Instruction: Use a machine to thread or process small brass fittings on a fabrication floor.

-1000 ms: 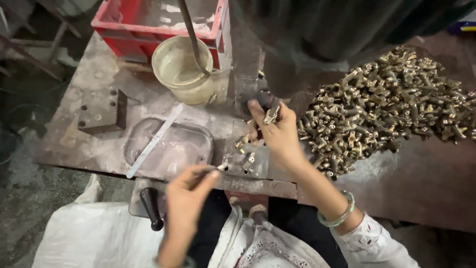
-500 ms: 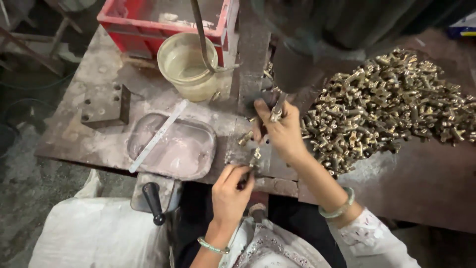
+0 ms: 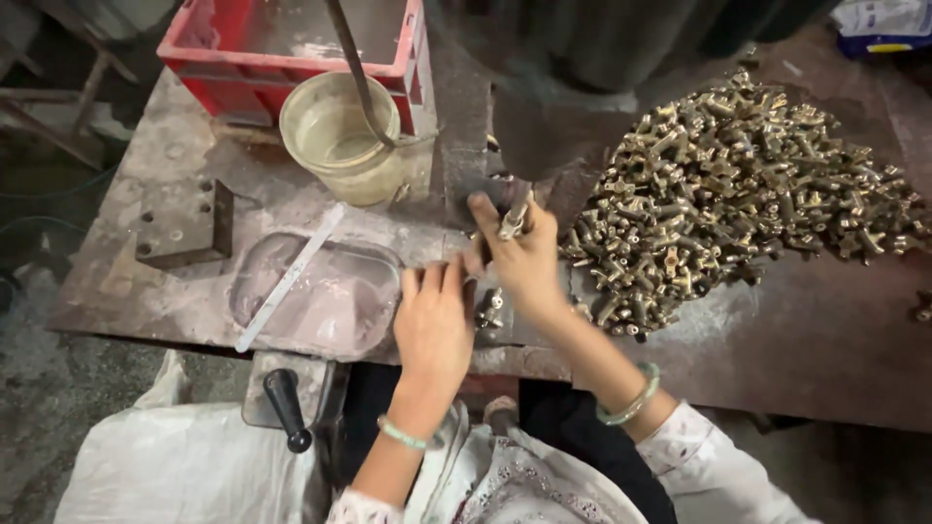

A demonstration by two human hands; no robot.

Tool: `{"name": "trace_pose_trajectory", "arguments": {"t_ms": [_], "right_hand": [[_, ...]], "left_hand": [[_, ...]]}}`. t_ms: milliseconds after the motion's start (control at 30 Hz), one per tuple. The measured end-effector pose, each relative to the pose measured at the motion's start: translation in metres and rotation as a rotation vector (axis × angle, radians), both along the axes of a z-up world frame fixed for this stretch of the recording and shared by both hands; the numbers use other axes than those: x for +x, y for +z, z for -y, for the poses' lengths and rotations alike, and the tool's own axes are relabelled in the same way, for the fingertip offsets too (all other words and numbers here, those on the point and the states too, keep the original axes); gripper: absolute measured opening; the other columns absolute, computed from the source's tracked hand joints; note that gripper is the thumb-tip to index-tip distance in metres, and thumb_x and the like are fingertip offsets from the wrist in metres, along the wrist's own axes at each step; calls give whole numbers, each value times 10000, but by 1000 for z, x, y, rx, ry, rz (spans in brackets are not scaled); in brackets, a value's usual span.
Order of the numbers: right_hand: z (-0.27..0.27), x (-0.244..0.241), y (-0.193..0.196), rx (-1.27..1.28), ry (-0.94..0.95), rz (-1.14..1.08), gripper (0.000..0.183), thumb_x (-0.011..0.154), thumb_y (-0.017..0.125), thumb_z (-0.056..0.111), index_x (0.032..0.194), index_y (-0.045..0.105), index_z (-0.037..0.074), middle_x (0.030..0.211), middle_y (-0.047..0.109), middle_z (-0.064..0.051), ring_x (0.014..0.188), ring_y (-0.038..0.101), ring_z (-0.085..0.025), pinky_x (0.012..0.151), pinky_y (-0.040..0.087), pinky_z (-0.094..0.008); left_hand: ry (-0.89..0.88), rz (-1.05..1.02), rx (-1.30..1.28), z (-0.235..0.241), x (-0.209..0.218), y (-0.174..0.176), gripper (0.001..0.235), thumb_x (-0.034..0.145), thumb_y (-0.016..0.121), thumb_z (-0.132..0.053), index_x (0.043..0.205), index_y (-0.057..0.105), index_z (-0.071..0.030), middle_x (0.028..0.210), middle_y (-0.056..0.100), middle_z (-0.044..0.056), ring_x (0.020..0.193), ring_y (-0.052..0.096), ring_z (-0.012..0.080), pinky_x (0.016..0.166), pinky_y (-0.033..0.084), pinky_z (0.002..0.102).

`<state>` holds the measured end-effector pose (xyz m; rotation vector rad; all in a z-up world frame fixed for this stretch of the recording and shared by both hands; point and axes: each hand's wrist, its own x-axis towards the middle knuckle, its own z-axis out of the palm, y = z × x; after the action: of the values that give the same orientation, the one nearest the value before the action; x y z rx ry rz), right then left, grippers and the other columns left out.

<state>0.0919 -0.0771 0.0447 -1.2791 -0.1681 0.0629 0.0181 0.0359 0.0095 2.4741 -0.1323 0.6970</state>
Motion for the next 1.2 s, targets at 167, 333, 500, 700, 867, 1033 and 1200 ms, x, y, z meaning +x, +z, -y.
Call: {"name": "trace_pose_trajectory", "arguments": {"t_ms": [167, 333, 500, 700, 867, 1033, 1200], "right_hand": [[-12, -13, 18, 41, -270, -27, 218, 1002, 692, 255, 954, 613, 57, 635, 593, 5, 502, 552, -75, 435, 425, -261], [-1, -12, 5, -68, -255, -127, 326, 1032, 677, 270, 837, 569, 31, 583, 595, -17, 458, 552, -87, 412, 423, -267], [2, -3, -9, -65, -80, 80, 221, 1008, 695, 209, 893, 597, 48, 632, 553, 22, 477, 506, -72, 403, 370, -270], [9, 1, -3, -227, 32, 41, 322, 1046, 662, 247, 812, 620, 29, 559, 586, 7, 453, 541, -82, 415, 389, -266], [8, -2, 8, -135, -24, 13, 244, 1003, 677, 255, 873, 624, 56, 568, 581, 8, 456, 532, -74, 417, 408, -261], [1, -8, 4, -97, -139, 43, 348, 1051, 679, 268, 810, 564, 45, 559, 589, -19, 450, 527, -86, 421, 391, -263], [-3, -11, -1, -184, -160, 11, 240, 985, 677, 282, 864, 637, 79, 567, 591, 5, 454, 542, -69, 400, 385, -255]], "left_hand": [[-19, -142, 180, 1, 5, -4, 401, 787, 674, -4, 1184, 662, -63, 1090, 667, 148, 1074, 587, 404, 907, 525, 440], [-35, -95, -324, -3, -27, -18, 265, 914, 746, -88, 1176, 708, -86, 1113, 763, 104, 1008, 643, 312, 902, 513, 395], [-33, -388, -976, -7, -51, 0, 380, 935, 702, -86, 1296, 590, -48, 1050, 754, 46, 936, 687, 100, 817, 546, 262], [-41, -546, -1284, -4, -62, -10, 577, 892, 688, -74, 1440, 513, -115, 1026, 729, 51, 795, 636, 97, 582, 504, 268], [-94, -438, -1199, -4, -67, -13, 512, 922, 711, -49, 1413, 563, -42, 1049, 738, 73, 904, 673, 91, 753, 570, 246], [17, -585, -1419, -4, -70, -12, 445, 885, 714, -48, 1310, 587, -10, 1036, 737, 90, 852, 715, 157, 715, 637, 331], [-23, -528, -1402, -7, -77, -11, 437, 874, 716, -49, 1297, 613, -6, 1030, 741, 102, 904, 729, 159, 763, 658, 353]]}}
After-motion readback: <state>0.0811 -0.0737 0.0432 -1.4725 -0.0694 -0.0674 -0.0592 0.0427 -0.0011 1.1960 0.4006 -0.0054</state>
